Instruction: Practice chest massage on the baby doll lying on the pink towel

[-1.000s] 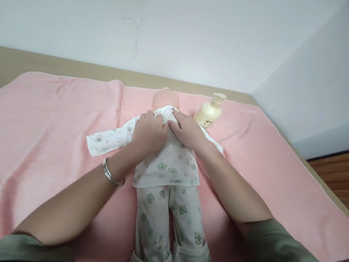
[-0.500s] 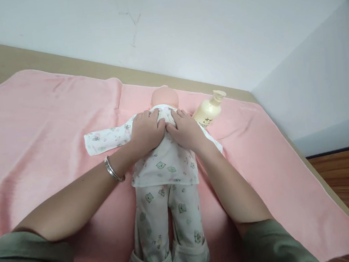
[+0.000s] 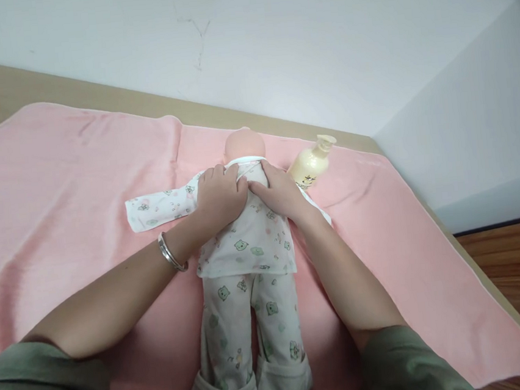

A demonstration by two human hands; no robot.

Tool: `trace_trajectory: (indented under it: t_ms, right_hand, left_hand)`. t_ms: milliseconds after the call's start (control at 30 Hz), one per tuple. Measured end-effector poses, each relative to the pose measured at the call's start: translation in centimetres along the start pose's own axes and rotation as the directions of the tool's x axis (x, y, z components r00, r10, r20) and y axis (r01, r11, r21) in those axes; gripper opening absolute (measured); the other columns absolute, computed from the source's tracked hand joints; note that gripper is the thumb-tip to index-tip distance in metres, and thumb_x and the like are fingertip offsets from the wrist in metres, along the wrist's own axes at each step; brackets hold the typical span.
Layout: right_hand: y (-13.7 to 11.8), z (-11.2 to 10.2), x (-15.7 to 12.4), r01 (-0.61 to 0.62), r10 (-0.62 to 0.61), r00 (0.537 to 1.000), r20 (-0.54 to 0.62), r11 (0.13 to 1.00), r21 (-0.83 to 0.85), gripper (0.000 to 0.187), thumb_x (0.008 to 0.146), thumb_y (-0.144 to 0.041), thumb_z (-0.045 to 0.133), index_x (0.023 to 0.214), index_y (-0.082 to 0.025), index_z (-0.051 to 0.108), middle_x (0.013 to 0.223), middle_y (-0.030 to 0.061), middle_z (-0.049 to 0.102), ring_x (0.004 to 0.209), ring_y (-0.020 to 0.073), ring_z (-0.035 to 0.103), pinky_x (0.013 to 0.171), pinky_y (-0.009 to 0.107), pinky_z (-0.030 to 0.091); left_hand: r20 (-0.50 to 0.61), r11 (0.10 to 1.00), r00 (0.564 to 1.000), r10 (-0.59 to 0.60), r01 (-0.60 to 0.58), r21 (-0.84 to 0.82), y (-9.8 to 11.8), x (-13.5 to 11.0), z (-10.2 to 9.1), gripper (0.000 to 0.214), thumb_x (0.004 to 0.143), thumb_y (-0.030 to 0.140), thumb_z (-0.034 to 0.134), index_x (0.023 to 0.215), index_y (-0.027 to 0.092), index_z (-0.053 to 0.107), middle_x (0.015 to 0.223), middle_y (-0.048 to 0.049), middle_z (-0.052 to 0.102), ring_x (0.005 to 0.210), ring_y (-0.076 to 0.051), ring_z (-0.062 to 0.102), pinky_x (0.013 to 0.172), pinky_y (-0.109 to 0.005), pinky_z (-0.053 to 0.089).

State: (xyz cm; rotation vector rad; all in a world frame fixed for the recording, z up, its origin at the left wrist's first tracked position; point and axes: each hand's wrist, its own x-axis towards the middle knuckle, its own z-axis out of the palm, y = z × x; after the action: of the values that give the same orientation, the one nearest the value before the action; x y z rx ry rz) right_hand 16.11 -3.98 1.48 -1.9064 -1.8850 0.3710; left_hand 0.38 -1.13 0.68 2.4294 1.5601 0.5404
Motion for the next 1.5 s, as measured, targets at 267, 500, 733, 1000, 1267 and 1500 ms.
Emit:
trace_trajectory:
  t_ms: [267, 500, 733, 1000, 1267, 1500]
  right_hand:
    - [0.0, 0.0, -0.1, 0.022, -0.022, 1.000, -0.010, 1.000, 0.003, 0.046, 0.093, -0.049, 0.049, 0.129, -0.021, 0.056, 0.139, 0.0164, 0.066, 0.128, 0.0391, 0.060, 0.106, 0.059, 0.049]
    - [-0.5, -0.1, -0.5, 0.034, -0.033, 0.999, 0.017, 0.997, -0.064, 0.058, 0.095, -0.045, 0.045, 0.145, -0.016, 0.052, 0.153, 0.0180, 0.056, 0.140, 0.0393, 0.052, 0.116, 0.059, 0.042]
    - [-1.3, -0.6, -1.0, 0.076, -0.070, 0.997, 0.041, 0.986, -0.151, 0.043, 0.099, -0.043, 0.042, 0.127, -0.018, 0.063, 0.123, 0.0155, 0.068, 0.118, 0.0346, 0.062, 0.103, 0.052, 0.050]
    - [-3.7, -3.0, -4.0, 0.209, -0.219, 0.969, -0.111, 0.973, -0.096, 0.045, 0.100, -0.035, 0.043, 0.140, -0.022, 0.057, 0.154, 0.0142, 0.055, 0.147, 0.0352, 0.048, 0.116, 0.058, 0.045]
    - [-3.0, 0.7, -2.9, 0.121, -0.139, 0.977, -0.163, 0.986, -0.115, 0.055, 0.099, -0.025, 0.036, 0.152, -0.014, 0.047, 0.167, 0.0185, 0.040, 0.160, 0.0351, 0.031, 0.128, 0.065, 0.031]
    - [-4.0, -1.0, -3.9, 0.214, -0.228, 0.964, -0.138, 0.971, -0.107, 0.051, 0.100, -0.030, 0.043, 0.150, -0.019, 0.052, 0.168, 0.0158, 0.039, 0.158, 0.0335, 0.035, 0.125, 0.060, 0.038]
  left_hand:
    - [-0.045, 1.000, 0.999, 0.014, -0.014, 0.002, -0.3, 0.1, 0.5, 0.039, 0.099, 0.026, 0.035, 0.116, 0.012, 0.068, 0.104, -0.0185, 0.066, 0.107, -0.035, 0.061, 0.094, -0.046, 0.045]
    - [-0.024, 1.000, 1.000, -0.006, 0.005, -0.027, -0.1, 0.1, 0.3, 0.040, 0.098, 0.026, 0.036, 0.119, 0.012, 0.067, 0.103, -0.0181, 0.066, 0.105, -0.035, 0.061, 0.096, -0.047, 0.045]
    - [0.034, 0.998, 0.999, -0.017, 0.019, -0.066, -0.6, 0.8, -0.4, 0.039, 0.096, 0.029, 0.038, 0.123, 0.017, 0.063, 0.105, -0.0159, 0.066, 0.105, -0.034, 0.062, 0.095, -0.046, 0.047]
    - [0.111, 0.982, 0.990, -0.089, 0.105, -0.156, -1.2, 1.6, -1.0, 0.028, 0.097, 0.036, 0.037, 0.104, 0.022, 0.060, 0.101, -0.0127, 0.067, 0.104, -0.033, 0.063, 0.088, -0.045, 0.049]
    - [0.044, 0.993, 0.996, -0.073, 0.076, -0.087, -1.1, 1.1, -0.2, 0.035, 0.098, 0.035, 0.035, 0.114, 0.019, 0.062, 0.105, -0.0156, 0.067, 0.103, -0.034, 0.065, 0.091, -0.046, 0.049]
    - [0.041, 0.997, 0.999, -0.023, 0.026, -0.077, -1.5, 1.2, 0.1, 0.036, 0.098, 0.034, 0.035, 0.117, 0.020, 0.062, 0.103, -0.0157, 0.067, 0.100, -0.034, 0.064, 0.089, -0.046, 0.049]
